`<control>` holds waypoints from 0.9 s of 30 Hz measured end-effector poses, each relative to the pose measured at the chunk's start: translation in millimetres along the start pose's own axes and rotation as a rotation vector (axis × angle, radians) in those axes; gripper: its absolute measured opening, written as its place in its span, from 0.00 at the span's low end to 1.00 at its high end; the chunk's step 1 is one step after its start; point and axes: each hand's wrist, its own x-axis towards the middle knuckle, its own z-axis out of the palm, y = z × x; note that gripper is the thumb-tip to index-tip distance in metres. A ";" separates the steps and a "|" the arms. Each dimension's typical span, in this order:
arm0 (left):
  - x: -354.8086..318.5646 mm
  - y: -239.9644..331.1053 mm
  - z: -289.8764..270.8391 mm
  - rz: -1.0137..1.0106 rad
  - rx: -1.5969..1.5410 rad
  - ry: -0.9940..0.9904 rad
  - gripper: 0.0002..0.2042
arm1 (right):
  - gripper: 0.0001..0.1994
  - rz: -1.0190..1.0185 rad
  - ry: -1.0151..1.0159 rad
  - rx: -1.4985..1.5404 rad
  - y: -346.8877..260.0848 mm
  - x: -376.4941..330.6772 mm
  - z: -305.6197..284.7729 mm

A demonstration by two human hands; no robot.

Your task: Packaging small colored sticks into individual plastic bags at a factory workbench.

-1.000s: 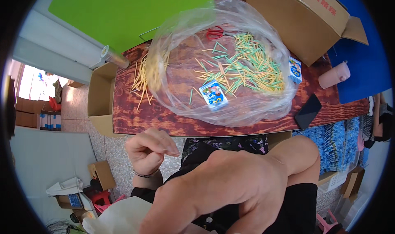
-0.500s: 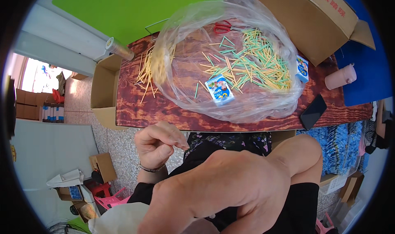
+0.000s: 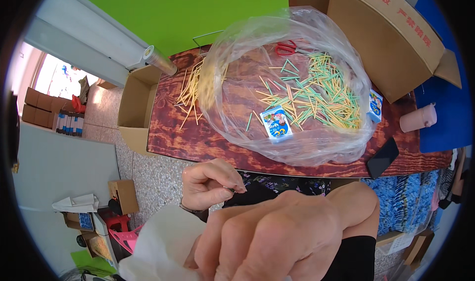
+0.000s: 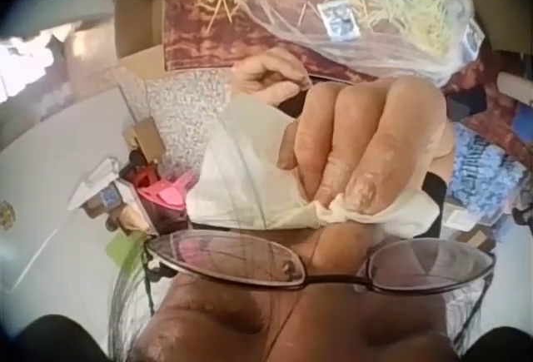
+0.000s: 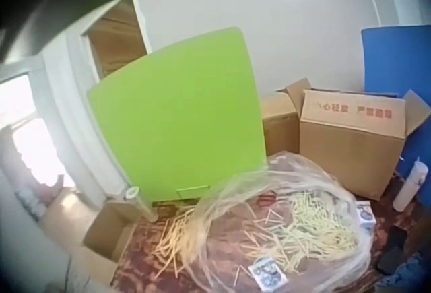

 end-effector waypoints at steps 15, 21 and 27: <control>0.0 -5.3 -4.0 -0.021 -0.002 0.070 0.08 | 0.06 0.113 -0.495 -0.377 -31.1 20.7 -41.2; -1.7 -4.3 -0.7 -0.050 0.002 0.064 0.08 | 0.01 -0.177 -0.399 -0.331 -18.5 9.0 -28.8; 3.3 -4.8 2.2 -0.079 0.031 0.086 0.06 | 0.02 -0.257 -0.378 -0.159 -11.0 -4.2 -34.9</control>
